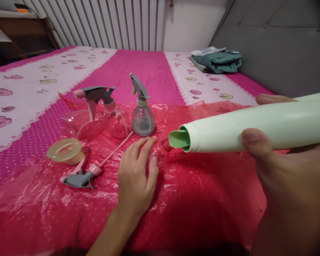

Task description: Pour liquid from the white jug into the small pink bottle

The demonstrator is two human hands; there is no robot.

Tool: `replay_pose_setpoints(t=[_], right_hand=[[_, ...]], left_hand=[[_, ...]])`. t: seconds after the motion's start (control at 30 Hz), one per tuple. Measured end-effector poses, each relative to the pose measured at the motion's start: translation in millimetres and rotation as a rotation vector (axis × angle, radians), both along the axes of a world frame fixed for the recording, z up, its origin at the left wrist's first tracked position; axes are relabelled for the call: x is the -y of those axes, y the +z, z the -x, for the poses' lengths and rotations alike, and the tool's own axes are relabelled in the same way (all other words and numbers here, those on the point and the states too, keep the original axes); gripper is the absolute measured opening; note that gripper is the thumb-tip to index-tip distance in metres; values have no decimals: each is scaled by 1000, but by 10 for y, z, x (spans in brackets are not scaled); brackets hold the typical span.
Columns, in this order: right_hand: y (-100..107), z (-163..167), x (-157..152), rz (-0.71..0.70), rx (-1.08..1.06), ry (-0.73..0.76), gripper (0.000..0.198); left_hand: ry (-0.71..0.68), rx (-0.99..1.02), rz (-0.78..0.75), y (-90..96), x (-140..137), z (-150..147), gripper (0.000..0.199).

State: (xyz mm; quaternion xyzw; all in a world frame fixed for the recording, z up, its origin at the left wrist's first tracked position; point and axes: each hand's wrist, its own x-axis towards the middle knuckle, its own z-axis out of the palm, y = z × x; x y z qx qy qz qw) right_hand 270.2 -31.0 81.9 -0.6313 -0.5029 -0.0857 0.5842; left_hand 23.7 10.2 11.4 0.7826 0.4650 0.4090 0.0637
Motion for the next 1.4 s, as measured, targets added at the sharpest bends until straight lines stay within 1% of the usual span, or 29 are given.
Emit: replay_pose_setpoints(t=[0.1, 0.37, 0.6, 0.73, 0.9, 1.07, 1.27, 1.4], right_hand=[[-1, 6, -12, -14, -27, 25, 66], [-64, -32, -86, -22, -66, -16, 61], [-47, -36, -50, 98, -90, -92, 65], [-31, -49, -55, 156, -158, -156, 73], [-91, -98, -115, 240, -265, -177, 79], [-152, -124, -177, 272, -335, -209, 85], [-93, -66, -214, 335, -385, -194, 84], [-27, -18, -231, 356, -403, -216, 82]], left_hand=[[2, 4, 3, -3, -5, -4, 42], [-4, 27, 20, 4, -2, -2, 42], [-10, 56, 23, 8, -5, -6, 40], [-9, 64, 20, 8, -6, -7, 40], [-8, 50, 32, 10, -5, 0, 40], [-11, 39, 28, 5, -9, 3, 40], [-1, 34, 29, 7, -17, 5, 40], [-6, 30, 23, 8, -23, 8, 40]])
